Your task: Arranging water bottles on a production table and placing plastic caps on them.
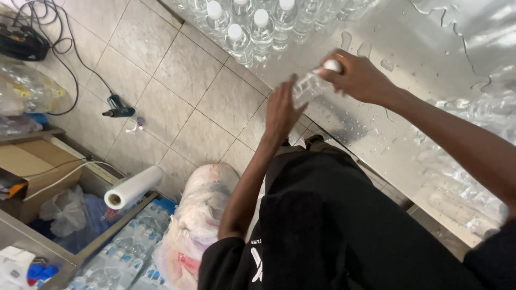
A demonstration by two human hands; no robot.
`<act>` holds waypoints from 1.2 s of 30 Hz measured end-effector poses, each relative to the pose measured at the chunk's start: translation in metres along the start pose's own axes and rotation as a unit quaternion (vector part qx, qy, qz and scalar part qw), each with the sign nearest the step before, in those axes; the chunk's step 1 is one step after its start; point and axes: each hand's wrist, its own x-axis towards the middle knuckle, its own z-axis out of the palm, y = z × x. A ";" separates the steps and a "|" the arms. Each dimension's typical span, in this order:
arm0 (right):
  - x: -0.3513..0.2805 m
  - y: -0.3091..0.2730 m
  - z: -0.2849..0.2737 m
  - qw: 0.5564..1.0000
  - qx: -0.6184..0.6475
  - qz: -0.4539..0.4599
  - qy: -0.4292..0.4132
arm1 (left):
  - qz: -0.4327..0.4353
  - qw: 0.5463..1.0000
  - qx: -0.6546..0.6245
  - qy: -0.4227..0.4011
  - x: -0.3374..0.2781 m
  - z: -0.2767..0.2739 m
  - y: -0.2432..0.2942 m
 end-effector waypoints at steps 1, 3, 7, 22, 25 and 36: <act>0.014 -0.008 0.013 1.000 0.003 0.003 0.003 | 0.003 1.000 -0.001 -0.004 0.000 -0.002 -0.005; 0.048 -0.027 0.037 0.980 -0.117 -0.163 0.016 | -0.093 0.986 -0.064 0.119 0.004 -0.006 -0.018; 0.092 -0.037 0.084 0.939 -0.201 -0.261 0.101 | -0.257 0.945 -0.149 0.137 0.010 -0.006 -0.037; -0.025 0.118 0.021 0.952 -0.151 0.000 0.268 | -0.339 0.826 -0.412 0.185 0.010 -0.008 -0.060; -0.102 0.194 -0.008 0.916 -0.122 0.163 0.346 | -0.366 0.830 -0.408 0.100 -0.006 -0.007 -0.023; -0.211 0.302 -0.048 0.837 -0.194 0.422 0.289 | -0.262 0.863 -0.324 -0.285 0.029 0.035 0.097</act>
